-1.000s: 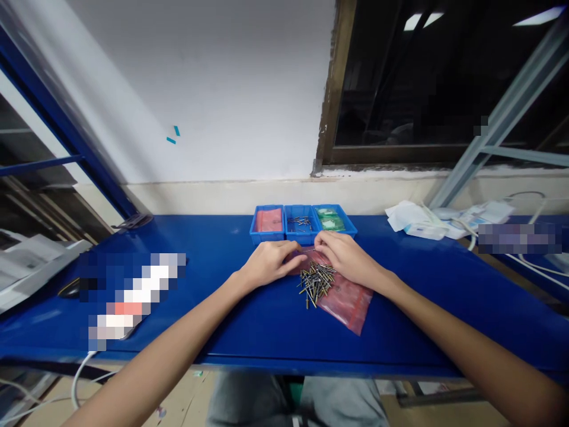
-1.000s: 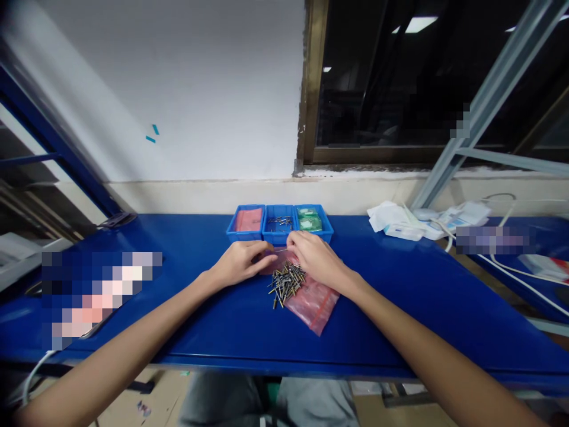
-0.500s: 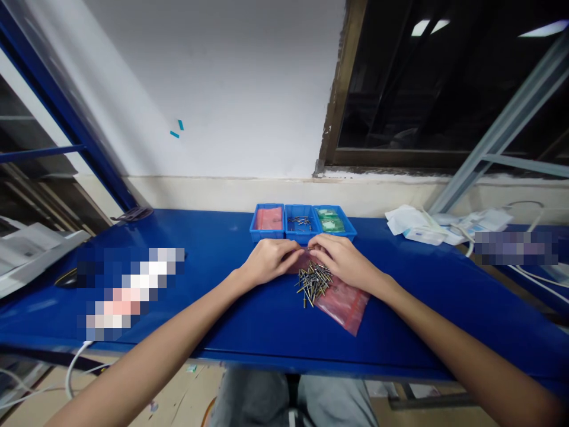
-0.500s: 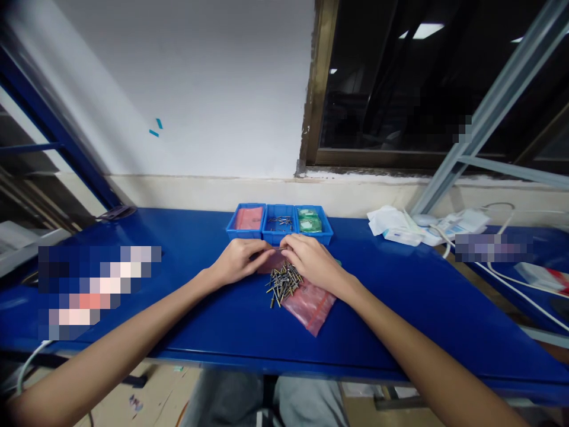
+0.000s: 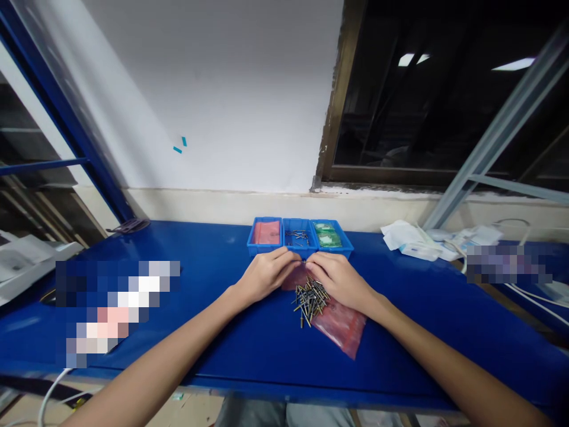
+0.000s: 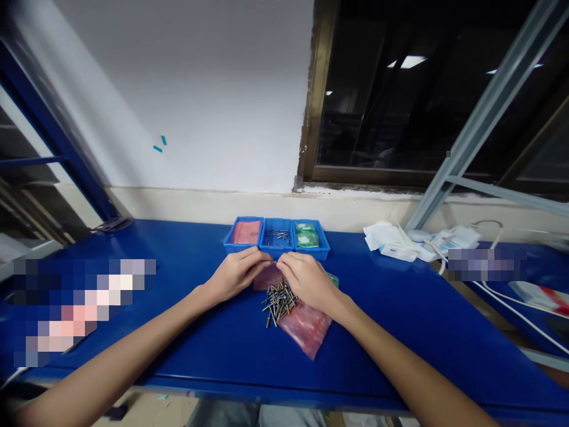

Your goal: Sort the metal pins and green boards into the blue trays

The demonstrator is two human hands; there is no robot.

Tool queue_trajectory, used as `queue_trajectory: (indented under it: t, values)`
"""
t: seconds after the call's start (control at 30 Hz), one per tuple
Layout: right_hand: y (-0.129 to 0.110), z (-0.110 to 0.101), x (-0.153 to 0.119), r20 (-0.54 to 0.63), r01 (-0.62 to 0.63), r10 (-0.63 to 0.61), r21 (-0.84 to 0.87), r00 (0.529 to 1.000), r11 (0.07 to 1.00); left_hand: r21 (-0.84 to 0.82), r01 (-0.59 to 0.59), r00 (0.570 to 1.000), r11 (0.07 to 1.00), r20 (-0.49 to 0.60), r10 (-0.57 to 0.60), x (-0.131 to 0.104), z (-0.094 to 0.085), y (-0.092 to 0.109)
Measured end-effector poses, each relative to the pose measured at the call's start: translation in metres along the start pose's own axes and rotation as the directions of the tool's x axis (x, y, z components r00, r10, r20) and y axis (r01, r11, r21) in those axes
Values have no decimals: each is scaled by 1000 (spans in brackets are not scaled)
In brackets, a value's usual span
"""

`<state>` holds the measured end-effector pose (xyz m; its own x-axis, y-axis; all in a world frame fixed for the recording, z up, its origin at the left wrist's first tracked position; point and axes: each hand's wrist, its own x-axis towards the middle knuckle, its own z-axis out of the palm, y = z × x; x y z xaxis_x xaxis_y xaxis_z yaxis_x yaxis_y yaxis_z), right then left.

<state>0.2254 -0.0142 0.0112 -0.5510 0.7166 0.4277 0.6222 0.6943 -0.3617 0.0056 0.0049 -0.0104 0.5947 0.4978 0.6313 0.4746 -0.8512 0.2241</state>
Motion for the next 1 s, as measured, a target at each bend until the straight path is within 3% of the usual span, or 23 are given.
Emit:
queue_trajectory:
  t: [0.33,0.53,0.77,1.0]
  values:
    - [-2,7,-2,-20,0,0,13,1000,1000,13,22,1000,1000,-1,-22,0,-1,2]
    - [-1,9,1,-40,-81,91,201,995,976,127,0,999,992,-52,6,0,-2,4]
    - [-1,8,0,92,-208,187,407,978,889,189,-37,998,981,-41,45,-2,0,1]
    - [-4,9,-1,126,-213,174,460,977,862,216,-57,996,975,-50,69,-6,2,-5]
